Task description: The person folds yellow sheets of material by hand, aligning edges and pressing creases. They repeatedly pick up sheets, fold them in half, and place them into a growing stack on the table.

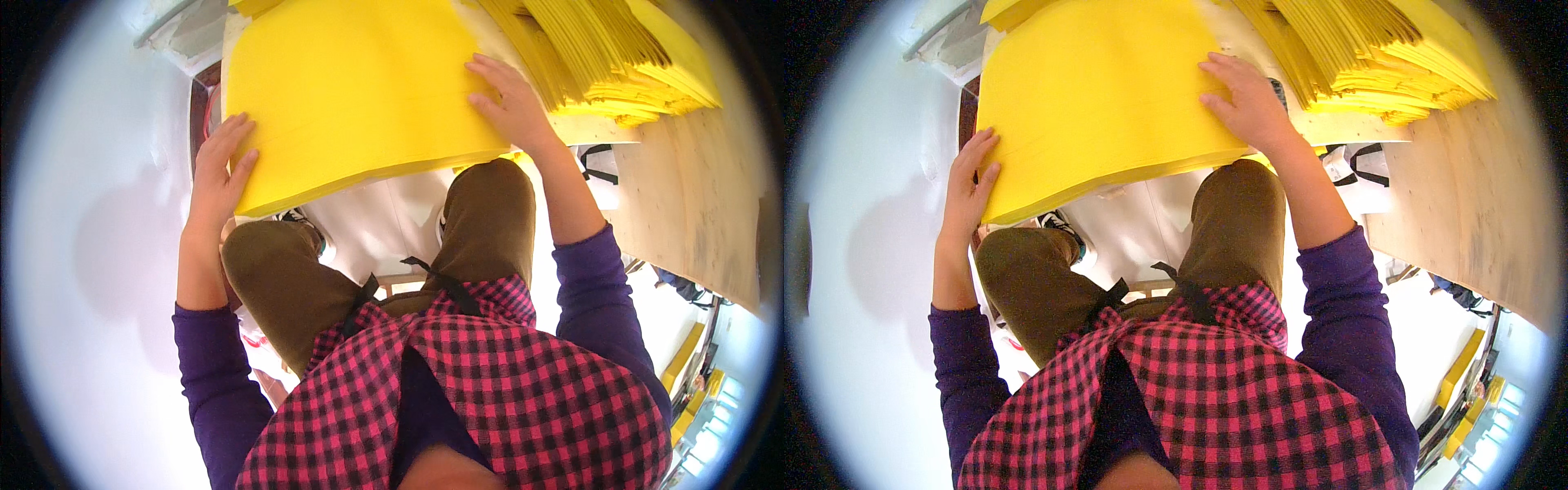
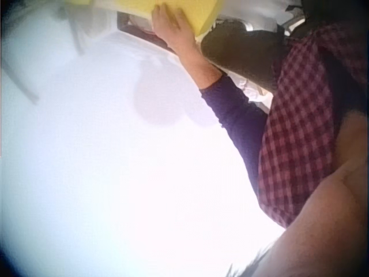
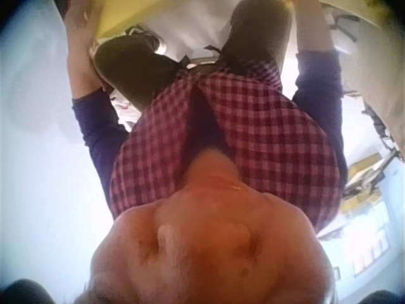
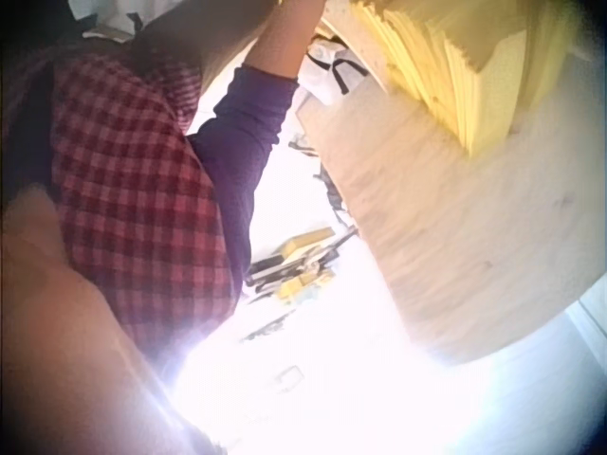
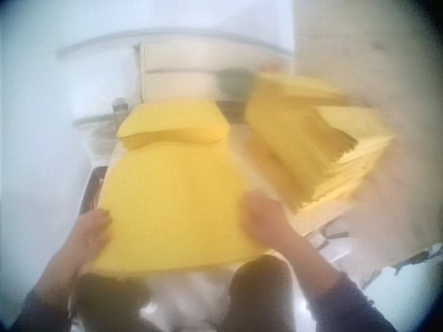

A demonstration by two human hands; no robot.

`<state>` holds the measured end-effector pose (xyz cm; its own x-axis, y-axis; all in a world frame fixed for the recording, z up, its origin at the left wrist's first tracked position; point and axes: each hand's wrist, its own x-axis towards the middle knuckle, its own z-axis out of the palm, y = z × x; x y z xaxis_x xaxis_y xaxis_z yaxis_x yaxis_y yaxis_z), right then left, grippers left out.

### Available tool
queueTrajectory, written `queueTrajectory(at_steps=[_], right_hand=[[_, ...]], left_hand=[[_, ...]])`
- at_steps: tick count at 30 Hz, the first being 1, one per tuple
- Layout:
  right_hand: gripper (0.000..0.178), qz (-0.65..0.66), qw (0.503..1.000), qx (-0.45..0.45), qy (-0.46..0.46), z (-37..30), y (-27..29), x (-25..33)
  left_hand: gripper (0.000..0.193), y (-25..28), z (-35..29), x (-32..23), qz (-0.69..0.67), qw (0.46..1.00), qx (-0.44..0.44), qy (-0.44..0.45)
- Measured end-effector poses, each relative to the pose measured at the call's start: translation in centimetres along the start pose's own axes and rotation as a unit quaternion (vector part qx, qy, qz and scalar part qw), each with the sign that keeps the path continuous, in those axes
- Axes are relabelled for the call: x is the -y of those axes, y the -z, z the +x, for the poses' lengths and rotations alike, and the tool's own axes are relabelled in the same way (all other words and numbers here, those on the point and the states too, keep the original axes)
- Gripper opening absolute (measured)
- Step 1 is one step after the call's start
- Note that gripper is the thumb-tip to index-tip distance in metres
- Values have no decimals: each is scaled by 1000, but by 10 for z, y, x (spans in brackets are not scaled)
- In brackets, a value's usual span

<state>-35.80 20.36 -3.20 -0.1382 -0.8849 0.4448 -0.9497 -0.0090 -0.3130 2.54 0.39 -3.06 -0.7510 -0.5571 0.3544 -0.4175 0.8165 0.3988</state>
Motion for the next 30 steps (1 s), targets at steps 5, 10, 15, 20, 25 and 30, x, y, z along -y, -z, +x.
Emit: queueTrajectory(at_steps=[5, 10, 15, 20, 25, 30], right_hand=[[42, -1, 1000, 5, 5, -5, -6, -3], [37, -6, 1000, -5, 5, -3, -4, -4], [33, 19, 999, -6, 30, 6, 0, 3], [29, 9, 997, 17, 80, 18, -6, 22], [25, 7, 992, 17, 122, 29, -14, 41], [21, -25, 991, 17, 132, 32, -20, 52]], left_hand=[[34, 1, -4, -2, 9, 1000, 4, 0], [32, -1, -2, -2, -5, 1000, -3, -4], [31, -1, -3, -3, -3, 1000, -6, -1], [30, 0, -5, -4, -17, 1000, -7, 7], [30, 0, -4, -4, -26, 1000, -8, 11], [29, -1, -6, -4, -28, 999, -14, 13]])
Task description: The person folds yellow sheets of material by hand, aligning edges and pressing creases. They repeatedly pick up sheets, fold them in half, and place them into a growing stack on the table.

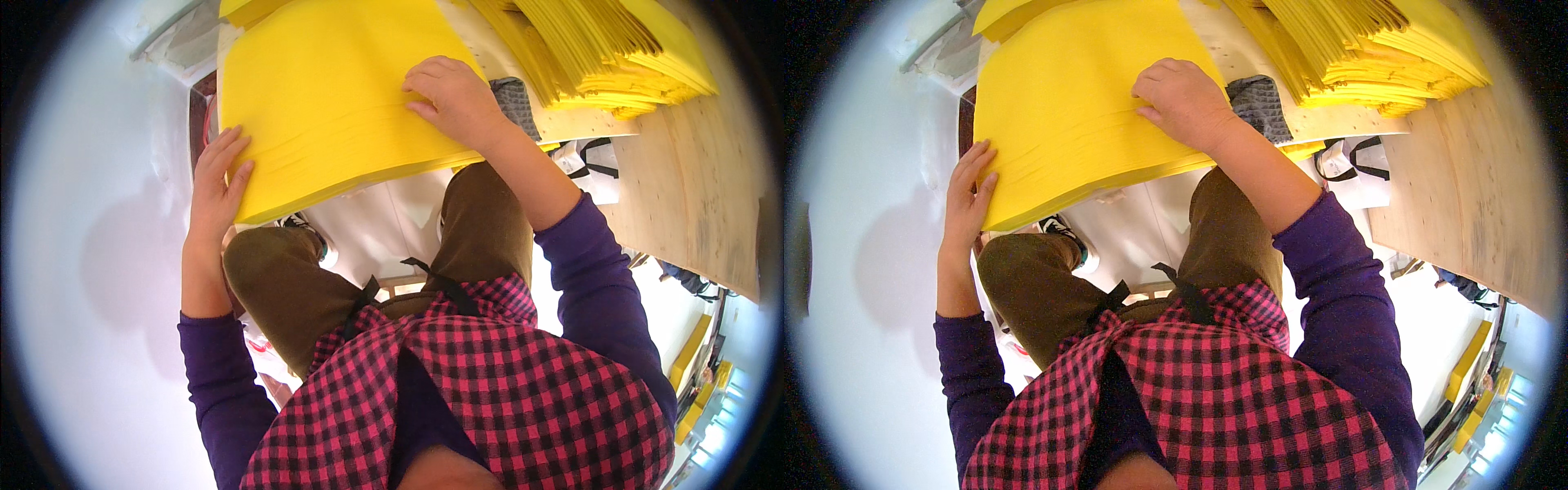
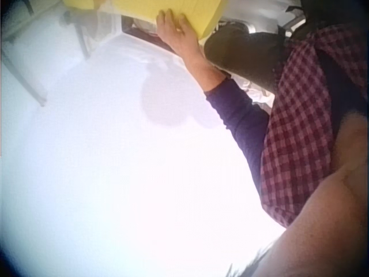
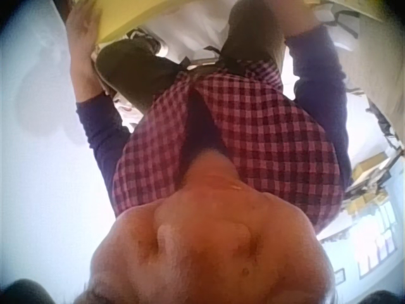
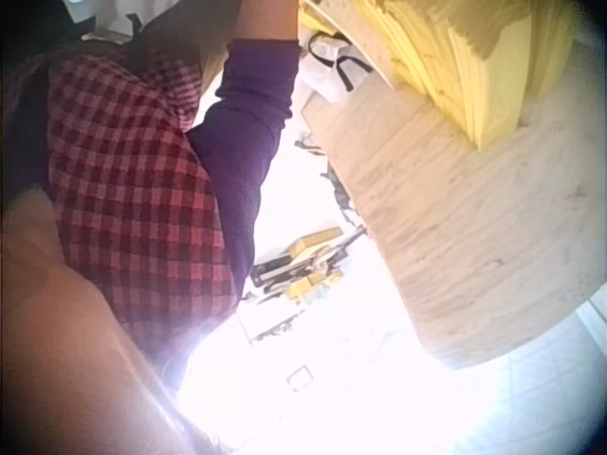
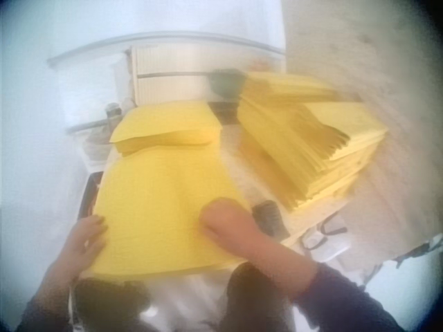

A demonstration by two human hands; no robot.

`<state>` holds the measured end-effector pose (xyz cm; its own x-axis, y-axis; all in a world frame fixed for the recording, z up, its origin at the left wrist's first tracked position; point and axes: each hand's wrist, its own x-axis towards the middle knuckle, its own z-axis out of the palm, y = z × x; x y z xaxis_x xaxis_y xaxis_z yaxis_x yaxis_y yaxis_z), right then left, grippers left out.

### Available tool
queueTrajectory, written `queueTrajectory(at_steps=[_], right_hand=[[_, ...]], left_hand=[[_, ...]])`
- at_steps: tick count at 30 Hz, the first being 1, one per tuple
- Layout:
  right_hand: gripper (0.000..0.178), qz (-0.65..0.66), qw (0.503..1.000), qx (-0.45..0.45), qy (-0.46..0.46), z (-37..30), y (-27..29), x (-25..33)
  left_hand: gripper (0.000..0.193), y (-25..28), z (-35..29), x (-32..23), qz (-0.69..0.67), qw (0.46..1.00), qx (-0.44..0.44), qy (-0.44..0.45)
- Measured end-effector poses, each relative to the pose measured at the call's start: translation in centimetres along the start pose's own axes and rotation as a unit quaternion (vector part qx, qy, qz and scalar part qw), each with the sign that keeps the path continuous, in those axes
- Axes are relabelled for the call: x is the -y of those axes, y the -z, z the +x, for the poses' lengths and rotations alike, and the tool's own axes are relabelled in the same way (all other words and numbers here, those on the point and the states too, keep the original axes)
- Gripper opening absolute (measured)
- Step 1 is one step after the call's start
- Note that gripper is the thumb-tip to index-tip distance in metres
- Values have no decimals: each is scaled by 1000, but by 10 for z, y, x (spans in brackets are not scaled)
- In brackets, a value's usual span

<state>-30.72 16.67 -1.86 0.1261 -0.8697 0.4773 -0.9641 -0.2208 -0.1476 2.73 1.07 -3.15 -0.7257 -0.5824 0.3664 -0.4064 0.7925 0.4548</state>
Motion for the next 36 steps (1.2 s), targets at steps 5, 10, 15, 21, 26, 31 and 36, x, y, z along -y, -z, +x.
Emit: queueTrajectory(at_steps=[5, 10, 15, 21, 26, 31, 36], right_hand=[[15, -43, 999, 3, 33, 2, -4, -1], [9, -46, 997, -26, 63, 2, -10, -1], [7, -58, 996, -35, 62, 5, -13, 1], [10, -40, 997, -35, 52, 6, -9, 4], [16, -30, 997, -41, 66, 5, -3, 7], [20, -48, 995, -60, 67, 7, -2, 11], [16, -68, 993, -62, 73, 9, -5, 13]], left_hand=[[30, 0, 0, 1, -3, 1000, 1, -2], [31, 0, 0, 3, -2, 1000, 1, -7], [31, 0, 0, 4, 2, 1000, -4, -8], [31, 0, 0, 2, 13, 1000, -1, -3], [30, 0, 1, 1, 9, 1000, 0, -2], [30, -1, 1, 2, 19, 1000, 0, -1], [30, -1, 1, 3, 7, 1000, -6, -11]])
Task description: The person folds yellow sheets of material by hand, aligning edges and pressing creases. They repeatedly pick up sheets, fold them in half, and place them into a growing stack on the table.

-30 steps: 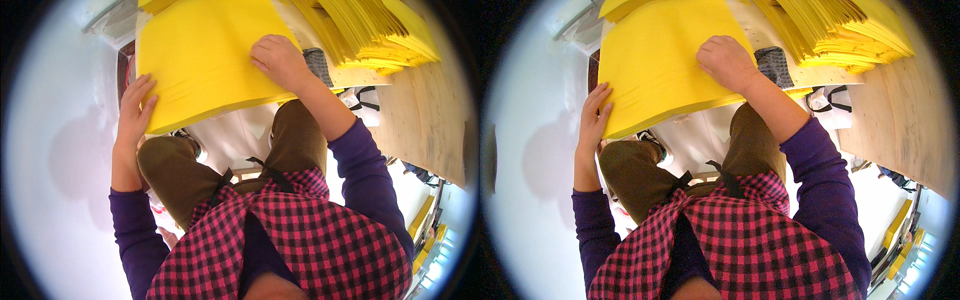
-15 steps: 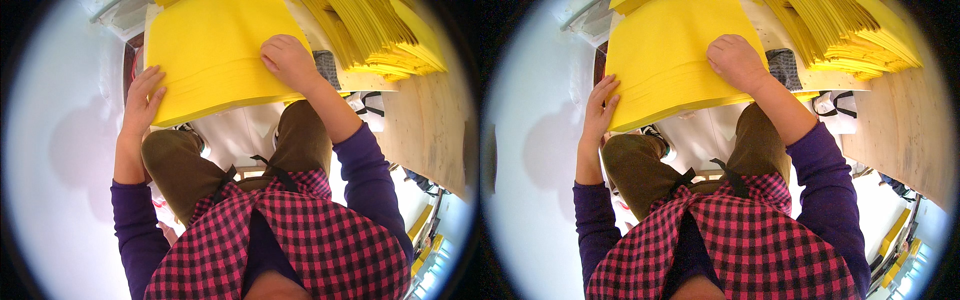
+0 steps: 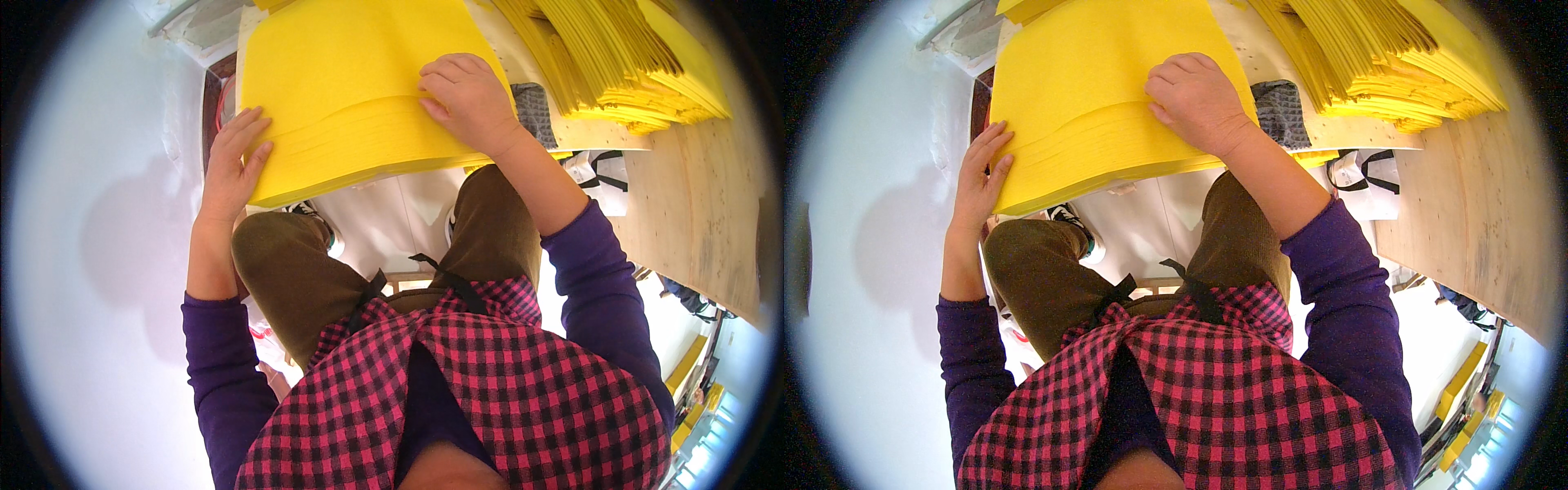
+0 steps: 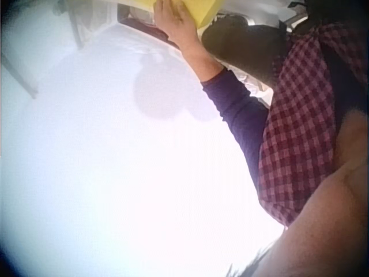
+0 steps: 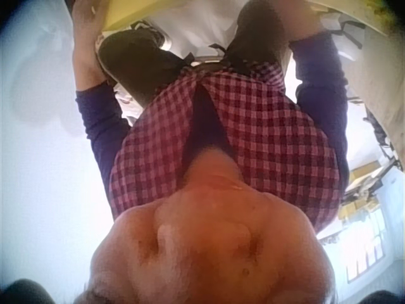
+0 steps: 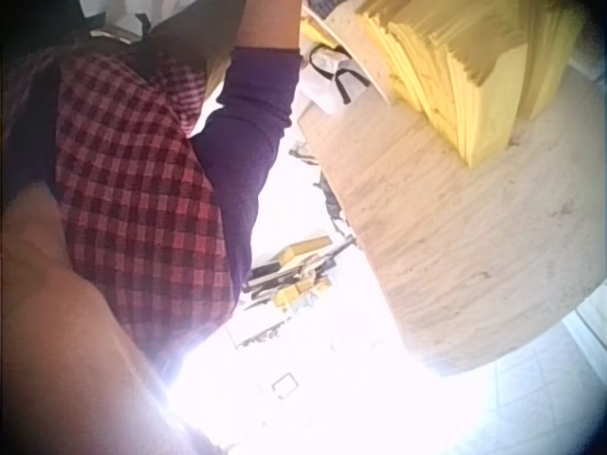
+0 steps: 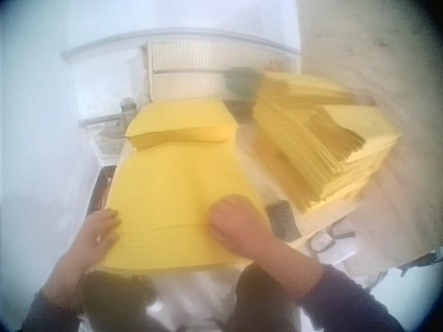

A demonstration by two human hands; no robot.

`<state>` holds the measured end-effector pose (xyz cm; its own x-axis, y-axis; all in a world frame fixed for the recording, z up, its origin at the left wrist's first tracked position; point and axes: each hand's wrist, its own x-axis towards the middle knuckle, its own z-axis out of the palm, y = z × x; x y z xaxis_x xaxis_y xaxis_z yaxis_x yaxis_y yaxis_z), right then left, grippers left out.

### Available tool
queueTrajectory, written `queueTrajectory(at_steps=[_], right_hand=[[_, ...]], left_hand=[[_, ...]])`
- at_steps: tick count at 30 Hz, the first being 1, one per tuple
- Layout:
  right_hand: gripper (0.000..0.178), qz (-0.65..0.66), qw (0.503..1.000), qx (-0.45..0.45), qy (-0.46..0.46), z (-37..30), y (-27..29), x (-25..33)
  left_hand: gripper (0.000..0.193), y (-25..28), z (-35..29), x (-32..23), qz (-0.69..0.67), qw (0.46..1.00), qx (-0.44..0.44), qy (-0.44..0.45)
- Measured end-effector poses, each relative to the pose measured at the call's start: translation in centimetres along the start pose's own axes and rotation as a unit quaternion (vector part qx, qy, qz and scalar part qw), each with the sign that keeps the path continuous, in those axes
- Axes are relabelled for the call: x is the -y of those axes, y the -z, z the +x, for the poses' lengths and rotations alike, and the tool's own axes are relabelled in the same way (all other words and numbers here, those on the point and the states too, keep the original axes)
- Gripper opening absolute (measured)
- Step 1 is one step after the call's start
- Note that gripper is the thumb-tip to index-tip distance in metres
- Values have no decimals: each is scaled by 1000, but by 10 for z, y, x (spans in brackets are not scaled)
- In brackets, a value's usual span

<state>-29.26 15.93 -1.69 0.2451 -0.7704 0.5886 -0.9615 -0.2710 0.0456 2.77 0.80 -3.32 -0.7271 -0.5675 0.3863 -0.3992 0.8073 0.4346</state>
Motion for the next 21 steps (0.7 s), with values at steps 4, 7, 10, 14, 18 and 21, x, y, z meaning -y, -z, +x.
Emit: queueTrajectory(at_steps=[4, 7, 10, 14, 18, 21], right_hand=[[10, -6, 1000, -2, 5, 1, -3, 0], [8, -6, 1000, -6, 5, 0, -4, -1], [7, -4, 1000, -2, 2, -1, -3, -1], [8, 1, 1000, 4, 1, -3, 0, 0], [9, 9, 1000, 5, 0, -4, 2, 2], [10, 13, 1000, 4, -2, -5, 3, 4]], left_hand=[[30, -1, -1, 0, 8, 1000, -2, 3], [31, -1, -1, 1, 9, 1000, -3, 1], [31, 0, -1, 2, 6, 1000, -4, -10], [31, 2, -3, 1, 7, 1000, -1, -7], [30, 3, -5, -2, 8, 1000, 4, -2], [30, 4, -5, -2, 3, 1000, 4, -6]])
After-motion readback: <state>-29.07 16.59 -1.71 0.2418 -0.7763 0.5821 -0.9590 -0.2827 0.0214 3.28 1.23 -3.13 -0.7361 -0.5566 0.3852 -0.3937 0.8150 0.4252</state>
